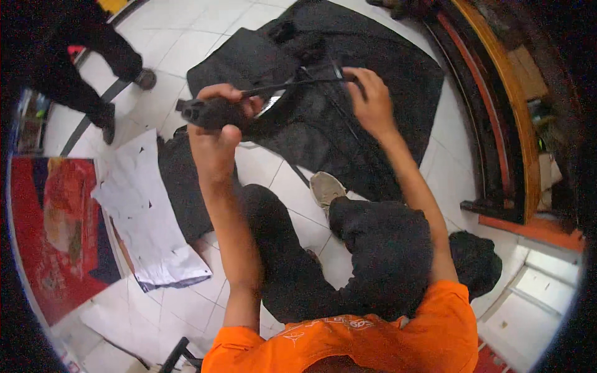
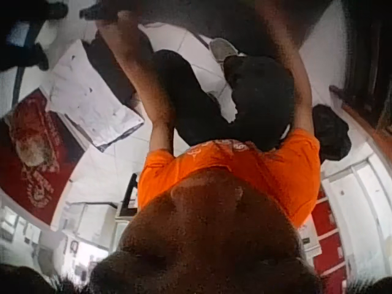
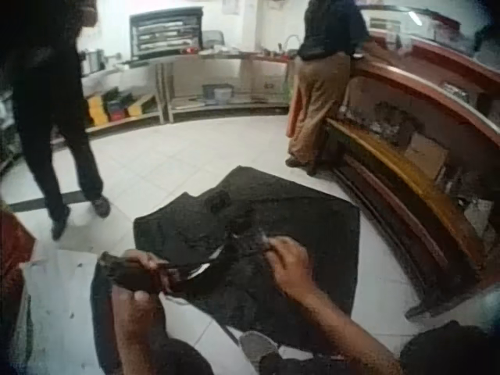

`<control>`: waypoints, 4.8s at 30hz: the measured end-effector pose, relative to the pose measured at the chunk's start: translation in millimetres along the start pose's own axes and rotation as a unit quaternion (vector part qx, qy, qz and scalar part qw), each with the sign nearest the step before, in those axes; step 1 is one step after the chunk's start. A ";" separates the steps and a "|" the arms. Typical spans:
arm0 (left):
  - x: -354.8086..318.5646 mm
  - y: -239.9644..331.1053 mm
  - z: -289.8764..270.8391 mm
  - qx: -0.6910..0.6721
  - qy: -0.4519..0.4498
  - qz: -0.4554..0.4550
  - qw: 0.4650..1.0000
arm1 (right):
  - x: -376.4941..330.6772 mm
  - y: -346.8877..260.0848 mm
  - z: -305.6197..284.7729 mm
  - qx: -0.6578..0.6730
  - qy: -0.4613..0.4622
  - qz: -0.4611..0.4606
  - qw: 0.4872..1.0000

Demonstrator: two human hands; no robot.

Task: The person assembles a promotional stand by connecting several flexible black rods into a central plastic hub and then positions a plastic tray on a nearby cooler.

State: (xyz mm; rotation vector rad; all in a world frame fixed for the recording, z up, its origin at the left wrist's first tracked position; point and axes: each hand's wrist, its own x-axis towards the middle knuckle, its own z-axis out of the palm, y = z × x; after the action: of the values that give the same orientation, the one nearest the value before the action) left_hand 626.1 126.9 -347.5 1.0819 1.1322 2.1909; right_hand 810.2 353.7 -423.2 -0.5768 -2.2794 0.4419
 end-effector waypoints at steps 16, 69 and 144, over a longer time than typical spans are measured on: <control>-0.1 -7.3 31.2 0.091 -0.001 0.023 0.996 | -304.8 103.6 13.5 -0.191 -0.157 0.325 0.913; 180.6 90.8 58.1 0.171 0.041 0.054 0.983 | -282.4 24.1 -127.5 0.106 0.040 0.368 0.923; 198.2 111.2 71.3 0.229 0.024 0.151 0.961 | 49.8 -152.0 -336.9 -0.586 -0.331 -0.185 0.716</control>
State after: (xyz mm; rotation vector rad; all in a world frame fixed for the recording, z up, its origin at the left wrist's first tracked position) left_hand 562.1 231.6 -143.3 1.4835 1.6459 2.2429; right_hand 982.0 299.4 -96.7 -0.5276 -3.0855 -1.3388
